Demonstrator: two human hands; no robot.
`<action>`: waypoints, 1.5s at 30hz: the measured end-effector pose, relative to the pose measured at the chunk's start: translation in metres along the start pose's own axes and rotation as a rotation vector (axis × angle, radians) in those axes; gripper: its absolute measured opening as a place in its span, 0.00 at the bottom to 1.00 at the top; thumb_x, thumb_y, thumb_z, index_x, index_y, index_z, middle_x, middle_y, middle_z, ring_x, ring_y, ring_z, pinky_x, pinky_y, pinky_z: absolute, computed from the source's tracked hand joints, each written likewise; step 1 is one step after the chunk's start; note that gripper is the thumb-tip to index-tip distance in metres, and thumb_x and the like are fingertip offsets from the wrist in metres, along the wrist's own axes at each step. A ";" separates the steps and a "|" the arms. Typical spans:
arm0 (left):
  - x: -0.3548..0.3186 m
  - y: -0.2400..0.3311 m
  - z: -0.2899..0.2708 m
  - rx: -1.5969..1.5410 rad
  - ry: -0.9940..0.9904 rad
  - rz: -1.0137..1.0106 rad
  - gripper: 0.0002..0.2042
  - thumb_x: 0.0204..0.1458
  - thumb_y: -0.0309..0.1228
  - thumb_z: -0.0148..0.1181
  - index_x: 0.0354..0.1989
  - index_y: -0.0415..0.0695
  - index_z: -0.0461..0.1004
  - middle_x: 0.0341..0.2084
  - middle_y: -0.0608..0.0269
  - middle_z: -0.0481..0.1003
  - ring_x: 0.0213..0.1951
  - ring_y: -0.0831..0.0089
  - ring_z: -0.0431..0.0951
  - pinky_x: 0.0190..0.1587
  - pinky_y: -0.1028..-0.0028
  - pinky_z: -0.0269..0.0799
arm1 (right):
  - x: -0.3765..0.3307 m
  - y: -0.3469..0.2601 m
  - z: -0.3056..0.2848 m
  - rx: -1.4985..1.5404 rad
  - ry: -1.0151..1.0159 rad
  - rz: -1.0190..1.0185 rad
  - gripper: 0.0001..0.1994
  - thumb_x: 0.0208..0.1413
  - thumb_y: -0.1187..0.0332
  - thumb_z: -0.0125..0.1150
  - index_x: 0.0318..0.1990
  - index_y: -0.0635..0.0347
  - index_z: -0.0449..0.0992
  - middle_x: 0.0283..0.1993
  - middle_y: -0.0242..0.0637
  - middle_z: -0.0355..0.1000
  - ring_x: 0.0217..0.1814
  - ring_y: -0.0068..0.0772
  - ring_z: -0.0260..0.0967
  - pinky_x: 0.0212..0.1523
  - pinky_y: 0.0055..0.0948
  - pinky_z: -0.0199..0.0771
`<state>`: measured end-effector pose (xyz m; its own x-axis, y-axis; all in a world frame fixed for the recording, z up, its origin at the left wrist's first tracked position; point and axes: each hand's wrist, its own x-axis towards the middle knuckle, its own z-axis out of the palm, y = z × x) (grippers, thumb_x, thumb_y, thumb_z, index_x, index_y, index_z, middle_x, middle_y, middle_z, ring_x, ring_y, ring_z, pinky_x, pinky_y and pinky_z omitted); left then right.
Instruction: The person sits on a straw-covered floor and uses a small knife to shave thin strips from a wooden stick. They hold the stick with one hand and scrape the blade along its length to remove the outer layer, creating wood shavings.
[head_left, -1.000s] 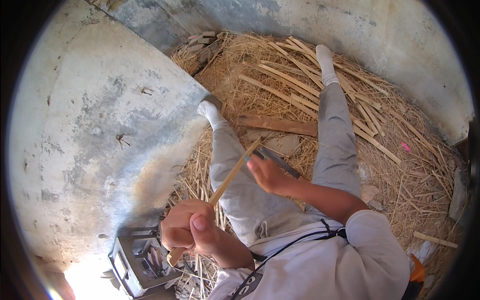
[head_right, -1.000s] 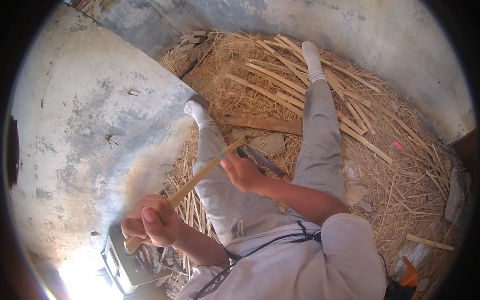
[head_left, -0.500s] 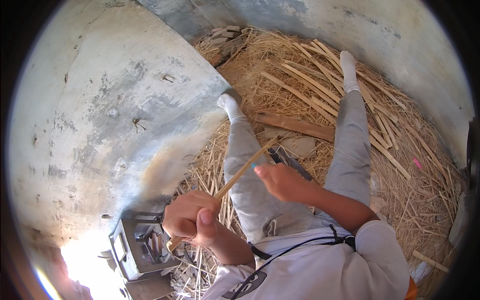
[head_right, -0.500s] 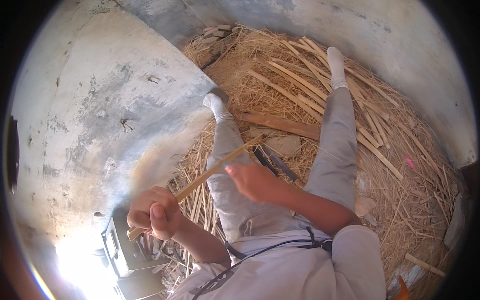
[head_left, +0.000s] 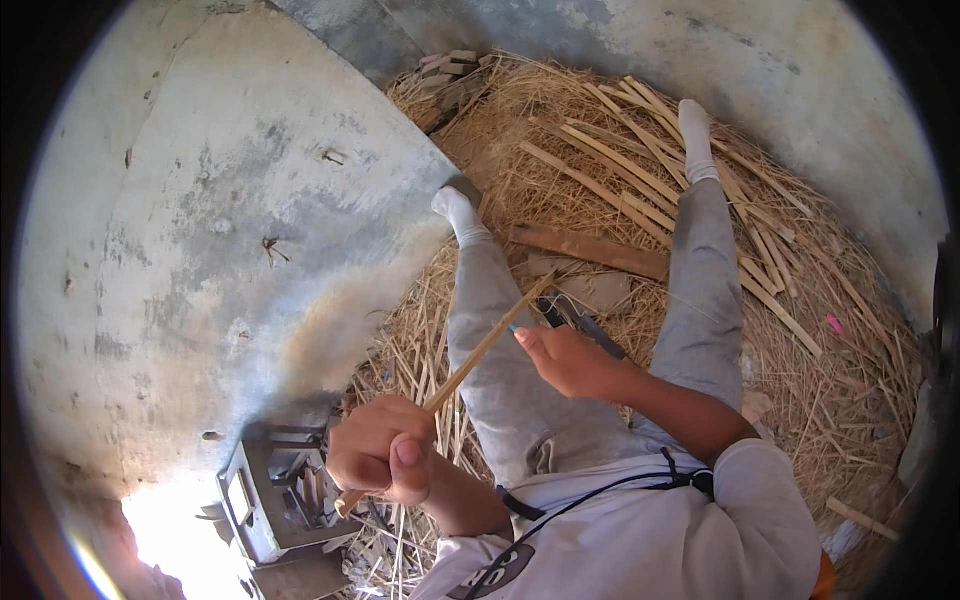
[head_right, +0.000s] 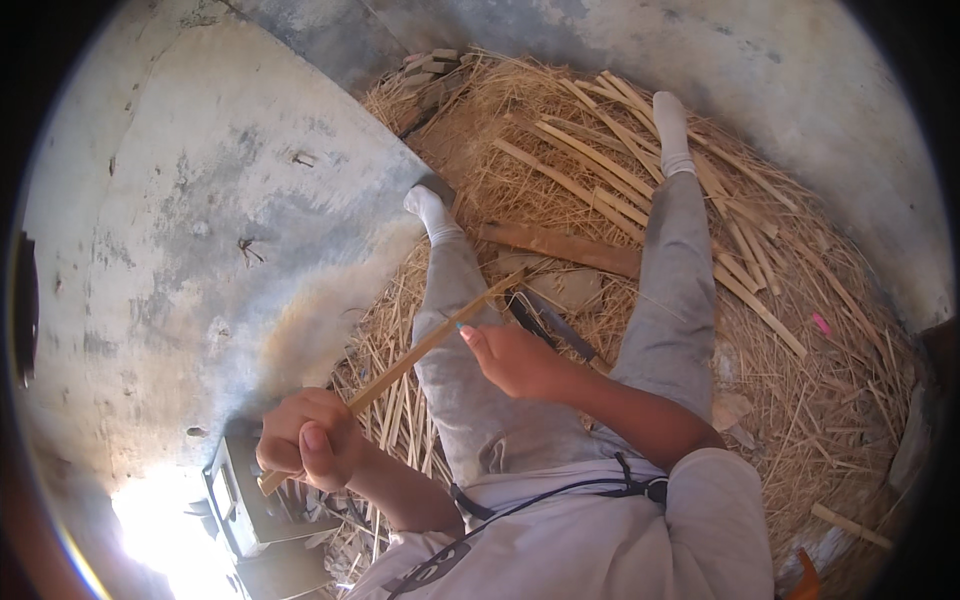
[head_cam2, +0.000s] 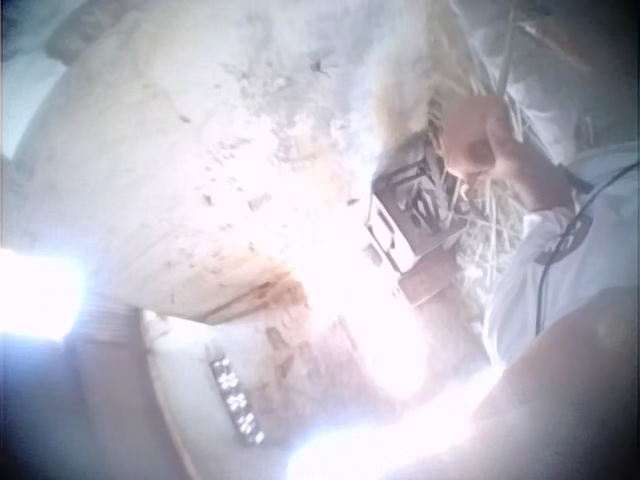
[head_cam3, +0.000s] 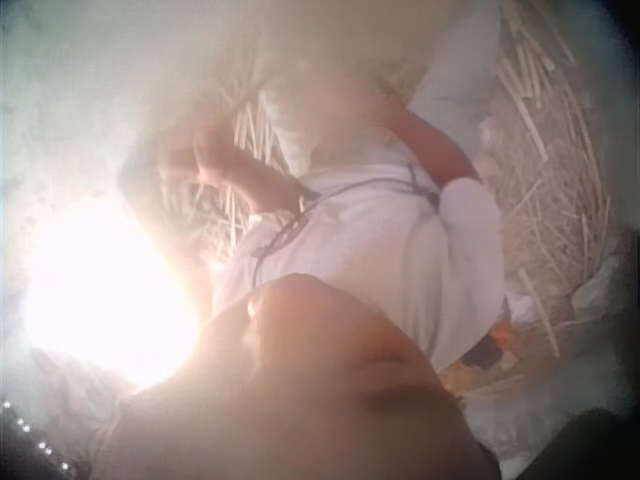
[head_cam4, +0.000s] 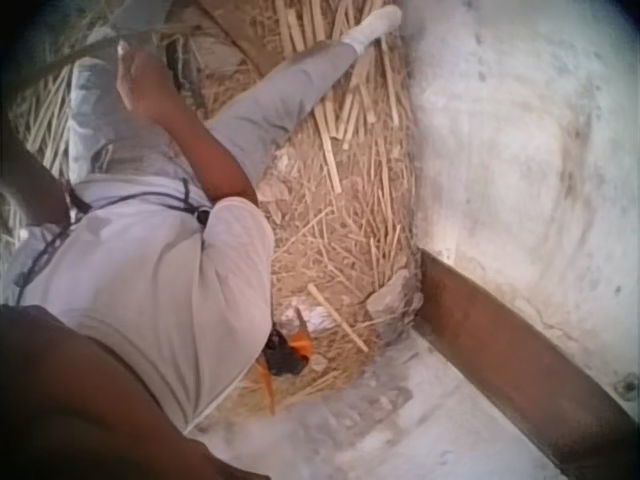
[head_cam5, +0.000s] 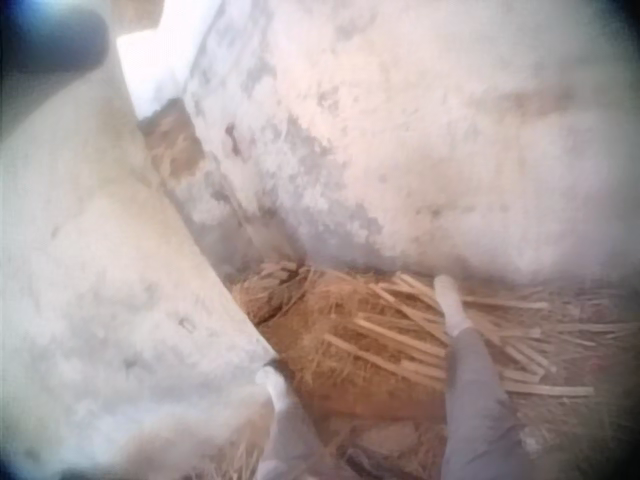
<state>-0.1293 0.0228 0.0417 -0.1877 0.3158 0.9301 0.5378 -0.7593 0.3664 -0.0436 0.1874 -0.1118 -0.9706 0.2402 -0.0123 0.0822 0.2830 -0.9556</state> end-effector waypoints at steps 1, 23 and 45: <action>0.000 0.000 0.000 0.011 -0.021 -0.006 0.18 0.58 0.12 0.51 0.24 0.44 0.51 0.07 0.74 0.55 0.08 0.82 0.51 0.08 0.76 0.43 | -0.003 0.000 0.006 -0.013 0.047 -0.051 0.25 0.76 0.50 0.38 0.37 0.63 0.70 0.24 0.58 0.70 0.30 0.68 0.72 0.34 0.57 0.70; -0.001 -0.006 0.019 0.272 0.335 -0.021 0.19 0.60 0.13 0.50 0.25 0.49 0.50 0.07 0.76 0.53 0.08 0.86 0.51 0.07 0.77 0.42 | -0.020 -0.053 0.010 0.082 0.056 -0.209 0.22 0.75 0.54 0.42 0.37 0.64 0.70 0.23 0.56 0.70 0.28 0.67 0.70 0.31 0.53 0.68; -0.001 -0.004 0.047 0.421 0.673 -0.098 0.21 0.63 0.15 0.51 0.25 0.50 0.49 0.09 0.74 0.53 0.10 0.88 0.47 0.12 0.77 0.39 | -0.027 -0.073 0.005 -0.137 0.025 -0.122 0.24 0.76 0.52 0.39 0.44 0.67 0.72 0.26 0.56 0.74 0.30 0.65 0.75 0.33 0.57 0.74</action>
<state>-0.0931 0.0525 0.0381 -0.6341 -0.1431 0.7599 0.7327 -0.4251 0.5314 -0.0250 0.1555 -0.0436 -0.9695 0.2186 0.1106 -0.0046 0.4352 -0.9003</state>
